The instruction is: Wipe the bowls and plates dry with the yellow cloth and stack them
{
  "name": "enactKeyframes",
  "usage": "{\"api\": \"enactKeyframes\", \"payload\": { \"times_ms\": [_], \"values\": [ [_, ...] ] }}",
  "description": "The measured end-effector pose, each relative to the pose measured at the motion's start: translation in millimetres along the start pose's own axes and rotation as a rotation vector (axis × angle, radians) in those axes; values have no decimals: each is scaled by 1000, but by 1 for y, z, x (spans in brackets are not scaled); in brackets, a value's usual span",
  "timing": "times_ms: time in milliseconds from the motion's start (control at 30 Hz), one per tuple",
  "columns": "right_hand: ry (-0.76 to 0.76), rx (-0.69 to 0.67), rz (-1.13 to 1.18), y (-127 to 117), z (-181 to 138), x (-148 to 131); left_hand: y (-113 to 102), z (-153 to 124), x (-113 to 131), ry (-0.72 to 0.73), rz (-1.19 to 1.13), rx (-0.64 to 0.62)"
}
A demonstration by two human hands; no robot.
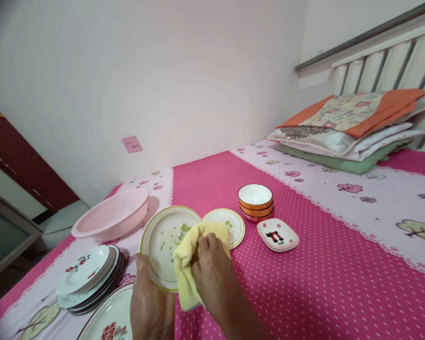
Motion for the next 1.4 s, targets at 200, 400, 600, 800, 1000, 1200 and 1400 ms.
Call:
{"api": "enactKeyframes", "payload": {
  "times_ms": [200, 400, 600, 800, 1000, 1200, 1400],
  "values": [
    [-170, -188, 243, 5, -11, -51, -22, 10, -8, -210, -92, -47],
    [-349, -16, 182, -2, -6, -48, -10, 5, -22, -204, -119, -271],
    [-280, 271, -110, -19, 5, -8, 21, -14, -38, -230, 22, -348],
    [-60, 294, -10, -35, 16, 38, 20, -15, -39, -229, 56, -264],
    [296, 152, 487, -30, 18, 67, 4, -3, -14, -134, -13, -130],
    [564, -1, 1156, -10, 15, 46, 0, 1, 4, -45, -81, -31],
    [723, -63, 1565, 30, -1, 9, 9, -8, 21, 80, -124, 135]
  ]
}}
Point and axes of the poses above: each hand's wrist, its own z-axis towards the middle knuckle, its own y-axis out of the palm, x = y × z, the point moved 5 cm from there along z, towards the middle knuckle, and after that the axes turned 7 degrees about z, right-handed, at the moved point
